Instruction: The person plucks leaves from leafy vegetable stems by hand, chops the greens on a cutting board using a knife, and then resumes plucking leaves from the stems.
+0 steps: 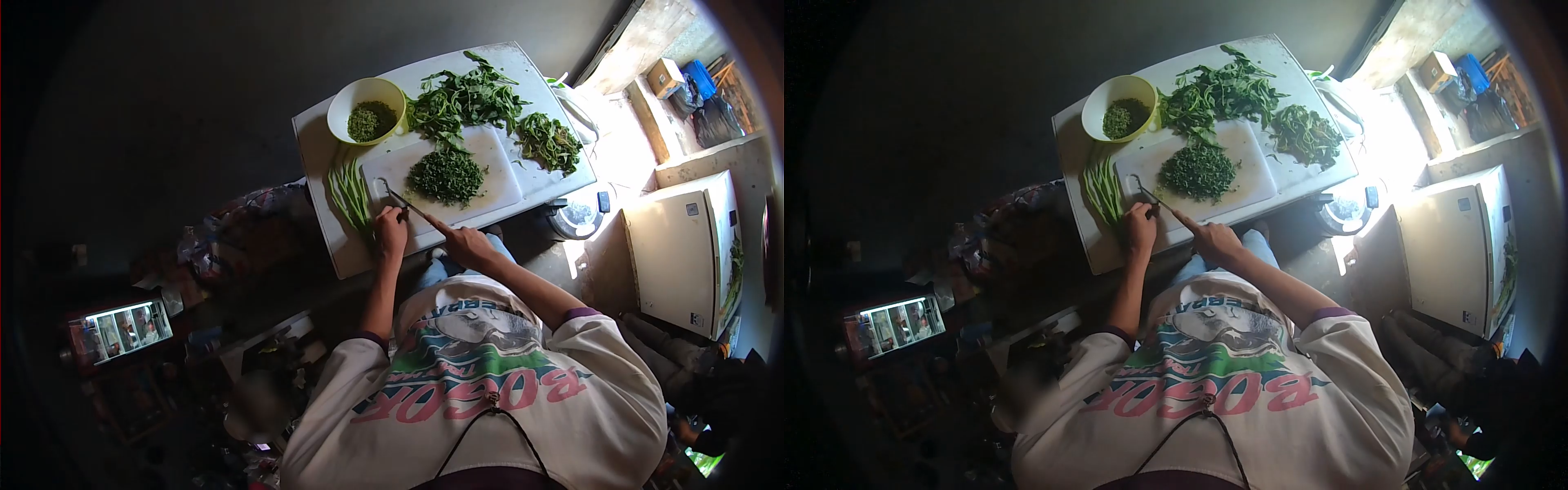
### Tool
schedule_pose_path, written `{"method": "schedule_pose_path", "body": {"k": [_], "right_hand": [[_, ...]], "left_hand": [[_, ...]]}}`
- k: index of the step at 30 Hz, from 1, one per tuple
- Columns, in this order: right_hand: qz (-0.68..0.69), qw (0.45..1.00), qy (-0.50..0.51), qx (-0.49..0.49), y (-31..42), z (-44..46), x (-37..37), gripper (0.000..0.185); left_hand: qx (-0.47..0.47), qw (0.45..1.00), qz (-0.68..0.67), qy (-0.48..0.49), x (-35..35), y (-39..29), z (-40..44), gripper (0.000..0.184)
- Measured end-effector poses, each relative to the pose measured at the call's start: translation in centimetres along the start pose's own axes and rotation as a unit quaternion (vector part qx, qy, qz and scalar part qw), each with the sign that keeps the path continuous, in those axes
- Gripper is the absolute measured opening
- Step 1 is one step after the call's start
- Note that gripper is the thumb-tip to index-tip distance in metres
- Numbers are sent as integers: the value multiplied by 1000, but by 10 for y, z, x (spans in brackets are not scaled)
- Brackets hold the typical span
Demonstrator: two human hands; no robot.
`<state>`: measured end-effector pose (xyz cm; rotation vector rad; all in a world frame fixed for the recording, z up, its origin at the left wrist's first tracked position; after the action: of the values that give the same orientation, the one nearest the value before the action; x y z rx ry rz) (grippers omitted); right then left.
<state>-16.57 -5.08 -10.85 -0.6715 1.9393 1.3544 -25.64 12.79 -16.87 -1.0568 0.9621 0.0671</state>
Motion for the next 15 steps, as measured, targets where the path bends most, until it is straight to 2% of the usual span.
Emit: {"method": "schedule_pose_path", "body": {"k": [2, 4, 7, 10, 12, 15], "right_hand": [[-15, 1000, -5, 0, -5, -6, 13, 85], [-12, 995, -87, -48, -13, -1, 29, 79], [7, 997, -70, -43, -12, 23, 28, 82], [33, 998, -44, -23, -8, 44, 11, 83], [50, 998, -25, -8, -5, 42, 4, 82], [37, 999, 2, 3, -1, 22, -7, 81]], "left_hand": [[4, 1000, 14, -2, 2, 2, 0, 20], [13, 1000, 26, -3, 2, 0, 3, 20], [-3, 999, 16, 30, 5, 3, -4, 16], [43, 997, 54, -18, -2, -3, -2, 15], [-9, 999, 13, 38, -1, -2, 0, 13], [-26, 999, -7, 25, -2, -7, 0, 14]]}}
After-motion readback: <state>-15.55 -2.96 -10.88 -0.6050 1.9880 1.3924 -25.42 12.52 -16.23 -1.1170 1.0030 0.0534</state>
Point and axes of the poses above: each hand's wrist, its own z-axis towards the middle knuckle, its own x-axis out of the palm, y = z × x, the point moved 5 cm from there along z, towards the middle knuckle, and after that the axes turned 9 degrees about -x, right-handed, at the moved point
